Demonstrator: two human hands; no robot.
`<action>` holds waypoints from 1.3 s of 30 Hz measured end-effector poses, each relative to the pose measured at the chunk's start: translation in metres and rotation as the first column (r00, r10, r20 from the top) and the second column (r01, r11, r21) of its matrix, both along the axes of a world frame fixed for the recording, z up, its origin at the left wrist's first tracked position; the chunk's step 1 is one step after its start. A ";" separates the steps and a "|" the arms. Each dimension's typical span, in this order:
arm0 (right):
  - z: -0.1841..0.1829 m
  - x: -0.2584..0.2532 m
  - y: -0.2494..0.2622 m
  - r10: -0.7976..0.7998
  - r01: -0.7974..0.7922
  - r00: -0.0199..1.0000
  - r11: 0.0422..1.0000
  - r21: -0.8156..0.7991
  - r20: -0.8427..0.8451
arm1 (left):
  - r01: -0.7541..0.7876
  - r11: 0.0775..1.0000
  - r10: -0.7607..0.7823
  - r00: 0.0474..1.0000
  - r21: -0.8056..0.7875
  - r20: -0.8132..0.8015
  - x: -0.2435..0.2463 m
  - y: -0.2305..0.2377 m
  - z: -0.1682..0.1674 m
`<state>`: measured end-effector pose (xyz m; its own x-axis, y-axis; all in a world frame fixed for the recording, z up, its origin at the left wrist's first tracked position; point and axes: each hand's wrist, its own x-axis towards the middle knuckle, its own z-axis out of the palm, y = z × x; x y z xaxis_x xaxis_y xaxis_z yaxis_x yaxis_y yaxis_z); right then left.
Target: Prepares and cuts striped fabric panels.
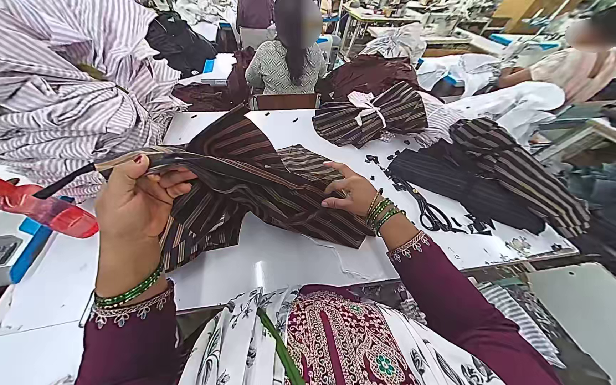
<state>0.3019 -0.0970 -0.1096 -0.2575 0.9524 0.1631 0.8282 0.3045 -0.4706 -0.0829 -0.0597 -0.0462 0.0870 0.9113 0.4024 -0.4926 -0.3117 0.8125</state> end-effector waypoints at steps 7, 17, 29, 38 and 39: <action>-0.002 -0.024 -0.012 0.181 -0.172 0.983 0.958 -0.230 0.017 | 0.025 1.000 -0.025 0.999 -0.010 0.020 -0.018 0.014 -0.001; 0.056 0.002 -0.029 -0.183 0.110 0.954 0.950 0.291 0.238 | -0.302 0.943 0.328 0.913 -0.140 0.240 -0.032 0.026 0.020; 0.158 0.104 -0.080 0.003 0.018 1.000 0.466 0.885 -0.022 | -0.316 0.912 0.281 0.946 0.260 0.164 -0.082 0.010 0.010; 0.168 0.127 -0.011 -0.331 0.250 0.943 0.647 0.720 -0.031 | -0.588 0.798 0.560 0.805 -0.133 -0.196 0.012 0.054 0.066; 0.174 0.128 -0.012 -0.308 0.254 0.948 0.563 0.787 -0.085 | -0.586 0.806 0.576 0.810 -0.086 -0.112 0.008 0.054 0.077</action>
